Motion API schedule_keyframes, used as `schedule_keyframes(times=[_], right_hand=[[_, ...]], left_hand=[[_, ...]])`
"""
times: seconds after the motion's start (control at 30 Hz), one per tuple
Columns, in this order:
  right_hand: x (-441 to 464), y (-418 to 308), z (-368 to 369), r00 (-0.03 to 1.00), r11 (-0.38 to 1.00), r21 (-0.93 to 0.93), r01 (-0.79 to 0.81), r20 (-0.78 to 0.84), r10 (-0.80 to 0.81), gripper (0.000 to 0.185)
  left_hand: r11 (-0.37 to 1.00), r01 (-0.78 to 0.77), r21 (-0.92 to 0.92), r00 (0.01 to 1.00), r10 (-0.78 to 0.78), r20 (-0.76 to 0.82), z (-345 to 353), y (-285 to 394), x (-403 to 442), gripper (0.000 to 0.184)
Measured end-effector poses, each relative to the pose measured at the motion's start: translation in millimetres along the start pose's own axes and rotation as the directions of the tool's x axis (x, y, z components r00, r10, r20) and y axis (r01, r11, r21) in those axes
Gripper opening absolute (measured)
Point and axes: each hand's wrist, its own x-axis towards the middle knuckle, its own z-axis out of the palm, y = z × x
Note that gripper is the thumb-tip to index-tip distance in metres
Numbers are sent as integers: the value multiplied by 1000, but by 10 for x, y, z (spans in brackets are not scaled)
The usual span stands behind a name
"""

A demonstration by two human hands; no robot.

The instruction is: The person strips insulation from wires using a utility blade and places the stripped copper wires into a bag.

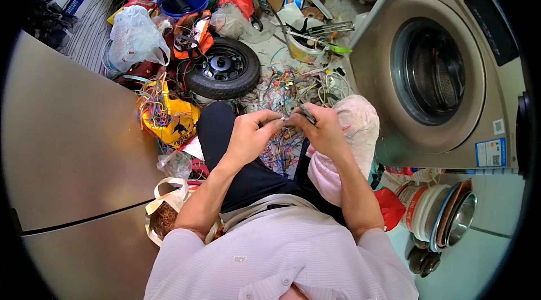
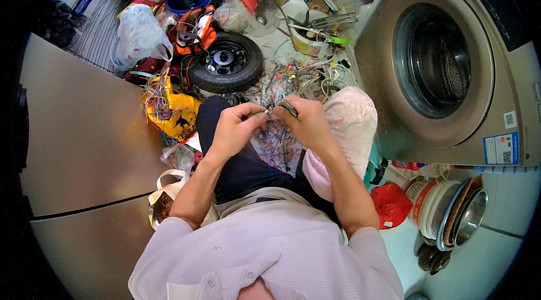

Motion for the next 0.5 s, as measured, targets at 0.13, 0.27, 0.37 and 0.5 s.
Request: schedule_keyframes(times=[0.13, 0.27, 0.37, 0.5], right_hand=[[-10, 59, 67, 999, 997, -62, 34, -3, -35, 18], [-85, 128, 281, 996, 981, 173, -84, -8, 87, 22], [-198, 28, 334, 984, 965, 198, -173, 63, 164, 24], [-509, -146, 44, 921, 839, 391, -379, 245, 302, 18]], left_hand=[[967, 80, -243, 997, -83, -3, 60, -107, 7, 15], [807, 132, -575, 985, -172, -14, 124, -232, 65, 12], [516, -20, -856, 954, -245, -170, 28, -323, 241, 9], [458, -252, -853, 798, -400, -450, -989, -877, 620, 10]])
